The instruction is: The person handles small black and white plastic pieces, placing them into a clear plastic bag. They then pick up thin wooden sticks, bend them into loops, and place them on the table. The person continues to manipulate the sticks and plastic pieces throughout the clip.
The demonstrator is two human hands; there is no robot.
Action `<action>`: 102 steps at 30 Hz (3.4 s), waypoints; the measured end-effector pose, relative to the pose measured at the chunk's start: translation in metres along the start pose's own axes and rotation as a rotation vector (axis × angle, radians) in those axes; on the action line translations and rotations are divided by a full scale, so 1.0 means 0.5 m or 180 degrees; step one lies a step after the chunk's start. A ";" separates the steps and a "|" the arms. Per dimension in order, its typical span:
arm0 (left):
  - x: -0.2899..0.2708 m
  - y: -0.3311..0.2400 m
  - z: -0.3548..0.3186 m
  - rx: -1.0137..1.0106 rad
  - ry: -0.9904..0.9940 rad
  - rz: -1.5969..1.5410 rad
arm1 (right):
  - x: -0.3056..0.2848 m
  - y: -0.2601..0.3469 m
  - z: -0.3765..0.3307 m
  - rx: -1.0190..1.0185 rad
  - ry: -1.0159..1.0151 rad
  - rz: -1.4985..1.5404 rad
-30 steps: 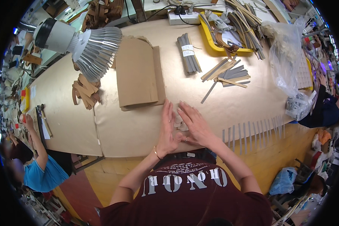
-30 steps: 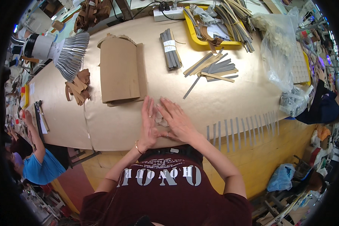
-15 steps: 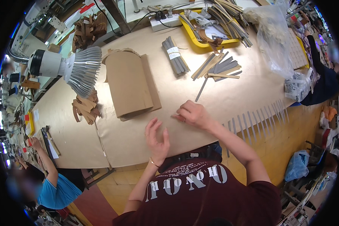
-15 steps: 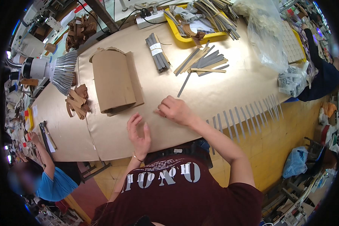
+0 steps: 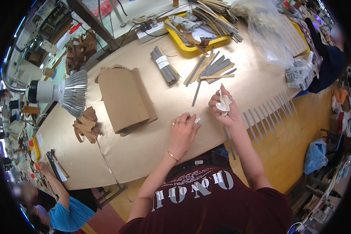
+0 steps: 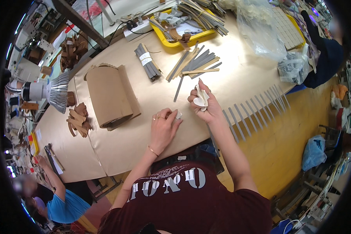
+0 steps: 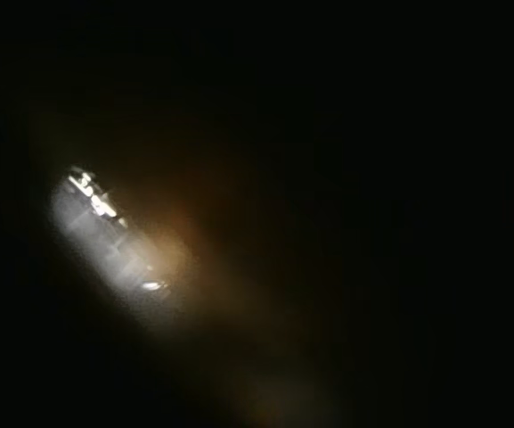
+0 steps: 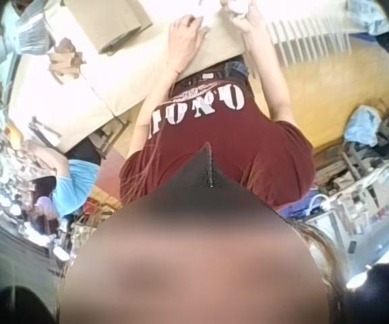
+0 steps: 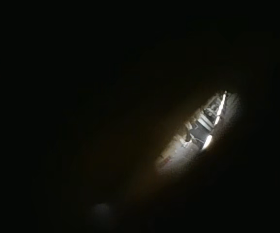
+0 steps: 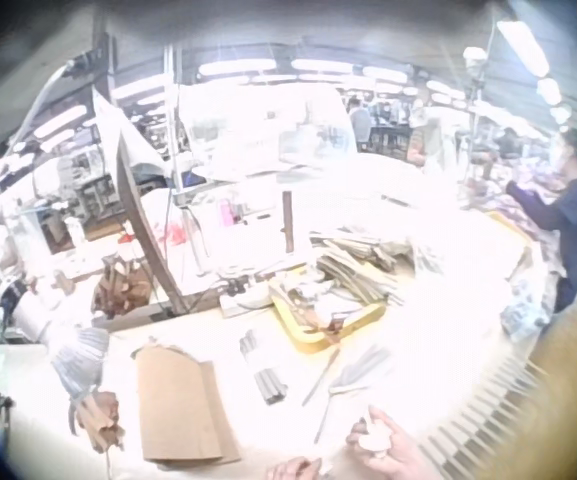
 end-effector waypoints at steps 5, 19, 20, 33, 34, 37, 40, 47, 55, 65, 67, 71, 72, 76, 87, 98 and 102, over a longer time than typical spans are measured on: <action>0.024 0.018 0.026 0.0074 0.0335 0.0052 | -0.024 -0.002 -0.025 0.0029 0.0150 0.0630; 0.020 0.036 0.037 -0.0365 0.0661 -0.0574 | -0.009 -0.021 -0.012 -0.0212 0.0697 0.0455; 0.019 0.037 0.037 -0.0426 0.0666 -0.0676 | -0.018 -0.022 -0.013 -0.0174 0.0559 0.0564; -0.055 -0.095 0.106 0.0008 -0.0403 -0.0299 | -0.038 -0.048 -0.024 0.0075 0.0147 0.0402; -0.059 -0.109 0.114 0.0107 -0.0576 -0.0351 | -0.036 -0.039 -0.024 0.0120 0.0182 0.0544; -0.070 -0.146 0.125 0.0228 -0.0810 -0.0822 | -0.030 0.003 -0.034 0.0229 0.0120 0.0827; -0.065 -0.207 0.153 0.1012 -0.0497 0.0027 | 0.018 0.069 -0.054 0.0307 0.0658 0.1052; -0.035 -0.251 0.277 0.1355 -0.0227 -0.0742 | 0.036 0.285 -0.158 -0.1101 0.0167 0.0694; 0.118 -0.308 0.436 0.2009 0.1122 -0.0199 | 0.080 0.395 -0.267 -0.2404 -0.1544 -0.5478; 0.258 -0.471 0.542 0.2668 0.0539 -0.0091 | 0.075 0.315 -0.179 -0.2350 -0.1147 -0.7372; 0.292 -0.508 0.548 0.2865 0.0290 0.0271 | 0.072 0.314 -0.182 -0.2253 -0.1063 -0.7389; 0.380 -0.524 0.570 0.2852 0.0528 0.1093 | 0.078 0.312 -0.182 -0.2086 -0.1095 -0.7427; 0.398 -0.515 0.581 0.2788 0.0736 0.1141 | 0.085 0.311 -0.183 -0.2168 -0.0989 -0.7344; 0.378 -0.473 0.623 0.2440 0.0605 0.0448 | 0.076 0.333 -0.192 -0.1780 -0.0953 -0.6394; 0.082 -0.385 0.637 0.1667 -0.0413 -0.1157 | 0.342 0.560 -0.108 -0.1978 -0.0694 -0.5153; 0.074 -0.360 0.593 0.2344 -0.0334 -0.1032 | 0.432 0.676 0.035 -0.1827 -0.1438 -0.7615; 0.086 -0.379 0.556 0.2614 -0.0246 -0.1081 | 0.492 0.741 0.133 -0.3198 -0.1059 -0.7972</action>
Point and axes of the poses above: each hand's wrist, its own z-axis towards the middle knuckle, its own x-axis out of the palm, y = z × x, the point moved 7 cm from there along z, towards the middle knuckle, and after that the axes turned 9 degrees about z, right-handed, at the moved point
